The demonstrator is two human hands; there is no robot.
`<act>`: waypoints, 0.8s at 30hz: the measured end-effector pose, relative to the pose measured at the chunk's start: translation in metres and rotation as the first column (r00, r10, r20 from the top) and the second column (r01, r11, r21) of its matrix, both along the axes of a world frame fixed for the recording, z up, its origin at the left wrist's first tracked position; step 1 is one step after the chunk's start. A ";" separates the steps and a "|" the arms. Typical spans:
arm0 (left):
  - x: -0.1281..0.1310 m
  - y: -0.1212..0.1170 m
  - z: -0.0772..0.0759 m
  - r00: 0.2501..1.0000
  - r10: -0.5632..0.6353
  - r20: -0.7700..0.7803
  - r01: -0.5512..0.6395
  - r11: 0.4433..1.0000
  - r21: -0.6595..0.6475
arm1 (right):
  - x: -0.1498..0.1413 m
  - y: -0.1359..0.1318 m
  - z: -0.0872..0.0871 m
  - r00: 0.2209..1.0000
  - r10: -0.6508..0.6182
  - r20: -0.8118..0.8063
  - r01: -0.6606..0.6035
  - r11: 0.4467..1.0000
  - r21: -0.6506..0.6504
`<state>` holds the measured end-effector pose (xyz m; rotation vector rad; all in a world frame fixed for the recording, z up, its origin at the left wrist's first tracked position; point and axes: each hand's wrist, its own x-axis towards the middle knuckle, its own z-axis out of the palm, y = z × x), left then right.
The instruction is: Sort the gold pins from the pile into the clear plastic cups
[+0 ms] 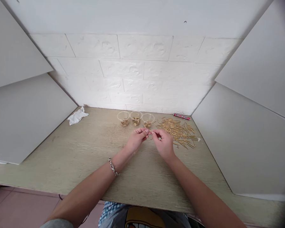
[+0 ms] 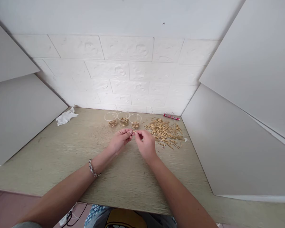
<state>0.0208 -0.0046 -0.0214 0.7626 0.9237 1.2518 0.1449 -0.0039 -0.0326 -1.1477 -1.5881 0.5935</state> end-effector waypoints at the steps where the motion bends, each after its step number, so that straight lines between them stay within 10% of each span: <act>1: 0.000 0.000 0.000 1.000 -0.004 0.003 0.004 1.000 0.002 | 0.001 0.001 0.000 1.000 0.009 -0.015 -0.010 1.000 -0.017; 9: -0.006 0.007 -0.005 0.992 -0.054 -0.112 0.064 0.994 0.088 | 0.010 0.009 0.008 0.970 0.120 -0.210 -0.189 0.918 -0.348; 18: -0.006 0.009 -0.008 0.975 -0.002 -0.223 0.033 0.990 0.135 | 0.008 0.005 0.007 0.997 0.055 -0.048 -0.063 0.981 -0.183; 24: -0.007 0.008 -0.006 0.972 -0.035 -0.233 0.071 0.987 0.144 | 0.010 0.009 0.010 0.968 0.120 -0.221 -0.190 0.924 -0.331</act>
